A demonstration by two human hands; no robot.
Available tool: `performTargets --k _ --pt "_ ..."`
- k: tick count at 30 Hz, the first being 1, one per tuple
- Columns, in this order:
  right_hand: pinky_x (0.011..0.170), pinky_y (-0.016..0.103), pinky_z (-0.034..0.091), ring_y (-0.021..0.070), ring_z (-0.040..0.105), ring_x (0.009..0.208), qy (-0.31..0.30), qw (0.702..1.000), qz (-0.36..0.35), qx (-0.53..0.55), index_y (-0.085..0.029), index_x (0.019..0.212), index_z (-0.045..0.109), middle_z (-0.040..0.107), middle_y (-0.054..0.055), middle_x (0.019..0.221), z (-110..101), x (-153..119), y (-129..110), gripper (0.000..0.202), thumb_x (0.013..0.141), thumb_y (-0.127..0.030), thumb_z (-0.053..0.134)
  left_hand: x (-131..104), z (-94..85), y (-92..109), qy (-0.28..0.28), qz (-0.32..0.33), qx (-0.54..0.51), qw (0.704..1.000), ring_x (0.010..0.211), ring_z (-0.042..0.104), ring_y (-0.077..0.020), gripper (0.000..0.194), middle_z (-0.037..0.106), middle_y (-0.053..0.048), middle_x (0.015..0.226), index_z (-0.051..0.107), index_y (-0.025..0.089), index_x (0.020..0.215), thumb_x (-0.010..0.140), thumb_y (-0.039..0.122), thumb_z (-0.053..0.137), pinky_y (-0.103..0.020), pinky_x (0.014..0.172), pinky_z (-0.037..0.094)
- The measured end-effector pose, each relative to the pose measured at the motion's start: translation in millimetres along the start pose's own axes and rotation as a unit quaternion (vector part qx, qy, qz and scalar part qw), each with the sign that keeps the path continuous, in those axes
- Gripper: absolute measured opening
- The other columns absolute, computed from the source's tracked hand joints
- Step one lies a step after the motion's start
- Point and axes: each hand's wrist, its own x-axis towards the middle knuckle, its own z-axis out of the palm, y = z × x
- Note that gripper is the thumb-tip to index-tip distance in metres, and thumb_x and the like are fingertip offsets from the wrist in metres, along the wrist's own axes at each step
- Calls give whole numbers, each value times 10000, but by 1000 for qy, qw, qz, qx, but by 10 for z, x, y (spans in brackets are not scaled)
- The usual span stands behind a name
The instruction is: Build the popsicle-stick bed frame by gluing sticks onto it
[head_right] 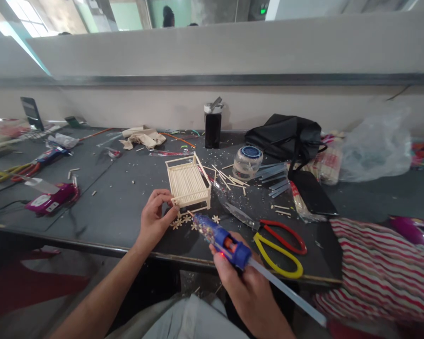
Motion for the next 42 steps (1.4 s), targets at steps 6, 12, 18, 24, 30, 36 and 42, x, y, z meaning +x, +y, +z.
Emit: performTargets --k 6,12,18,24,30,36,42 --pt "838 339 506 231 645 946 27 997 -60 -46 -180 1018 633 700 81 968 310 196 -37 275 891 -388 507 7 -4 14 1 8 4 1000 843 523 -150 70 531 -29 888 571 181 750 770 131 617 -268 758 420" --pt "818 345 504 234 646 922 41 990 -91 -99 -164 993 616 694 102 967 402 266 -6 289 907 -400 473 14 -2 -1 2 19 3 1000 839 529 -146 86 543 -27 879 558 177 731 776 139 621 -263 743 418" --pt "812 340 506 231 644 926 51 988 -108 -97 -160 1014 588 683 108 972 425 289 9 275 912 -387 472 21 0 -10 -1 22 0 1000 841 539 -157 87 546 -31 861 559 178 725 778 158 625 -275 750 427" --pt "759 306 510 213 646 877 38 989 -103 -100 -183 999 566 670 80 933 426 294 9 224 918 -364 462 21 -2 -16 1 25 0 1000 843 538 -159 107 549 -31 849 548 183 708 780 175 625 -277 752 428" --pt "745 301 506 207 641 858 40 988 -102 -109 -184 971 553 656 71 899 438 288 11 212 922 -363 452 22 -6 -14 -3 21 -5 1000 835 539 -157 92 548 -33 862 557 182 716 778 171 624 -271 743 426" --pt "779 322 503 217 640 885 52 986 -105 -121 -188 976 569 667 79 927 438 287 10 229 922 -377 451 22 -11 -19 -5 22 -8 1000 850 540 -164 101 547 -37 865 546 183 712 766 150 625 -280 752 429" --pt "760 329 516 229 650 880 62 984 -107 -128 -188 952 602 684 85 925 437 292 11 252 918 -387 452 15 -15 -21 -5 16 -6 1000 858 542 -166 98 551 -39 886 545 183 711 764 161 625 -280 757 431"
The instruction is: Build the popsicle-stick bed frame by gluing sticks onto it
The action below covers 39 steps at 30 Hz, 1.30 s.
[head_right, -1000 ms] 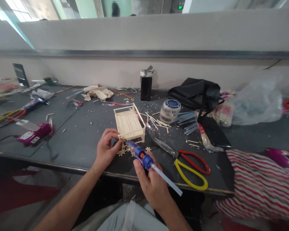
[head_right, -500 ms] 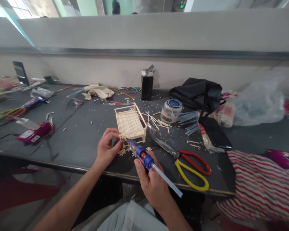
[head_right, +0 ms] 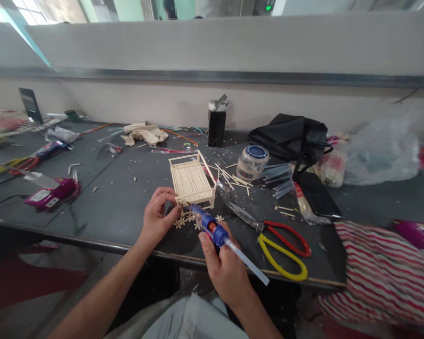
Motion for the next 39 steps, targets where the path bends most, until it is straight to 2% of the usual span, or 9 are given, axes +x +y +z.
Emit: performTargets --k 7,11,26,33,39 --pt "812 338 508 237 643 944 -7 1000 3 2 -175 997 601 687 98 973 15 -9 24 262 919 -377 453 7 3 4 1 1 -3 1000 853 544 -163 86 549 -34 869 559 184 725 765 137 619 -280 756 430" --pt "790 327 510 228 646 923 -18 1000 2 9 -186 974 601 687 91 968 9 -7 21 242 924 -365 447 9 3 -1 1 6 2 1000 848 544 -161 102 552 -33 867 549 181 711 758 132 625 -278 752 426" --pt "785 318 500 222 654 905 1 1000 -15 -2 -169 956 616 700 93 939 23 2 30 291 931 -394 433 2 5 -11 2 11 -5 1000 853 535 -151 111 542 -27 874 544 176 718 757 106 621 -267 753 416" --pt "748 304 502 220 662 873 -6 1000 1 24 -150 963 614 703 103 906 17 -4 9 316 930 -406 432 3 0 -4 0 10 -5 1000 853 534 -151 111 540 -28 867 544 176 719 756 105 622 -268 749 415" --pt "792 313 489 221 642 925 -9 999 2 44 -160 980 606 692 104 954 21 -38 -10 284 929 -386 443 13 -5 8 -5 9 -16 1000 845 526 -156 100 536 -29 867 553 175 734 749 101 618 -272 748 410"
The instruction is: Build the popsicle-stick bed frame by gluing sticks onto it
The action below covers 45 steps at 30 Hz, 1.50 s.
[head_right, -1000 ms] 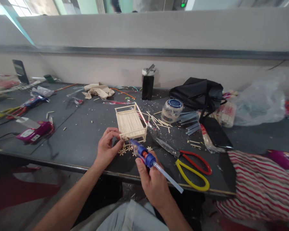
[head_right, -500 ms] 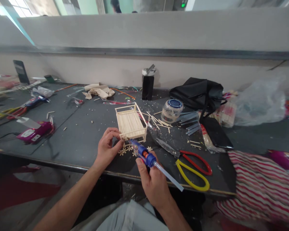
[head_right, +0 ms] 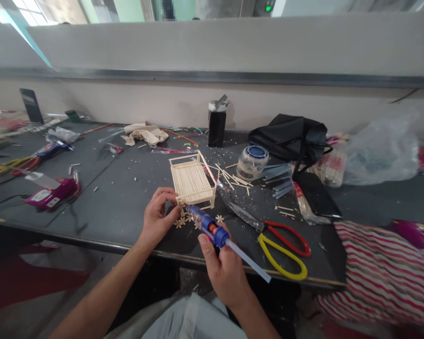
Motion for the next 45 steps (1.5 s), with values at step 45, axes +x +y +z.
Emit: performTargets --k 45 --pt "716 295 497 198 634 802 1 999 -17 -34 -185 928 556 654 63 843 64 10 -72 215 928 -370 445 -18 -23 23 -2 -16 -35 999 806 516 -157 156 530 -28 854 593 187 819 729 62 566 -287 754 423"
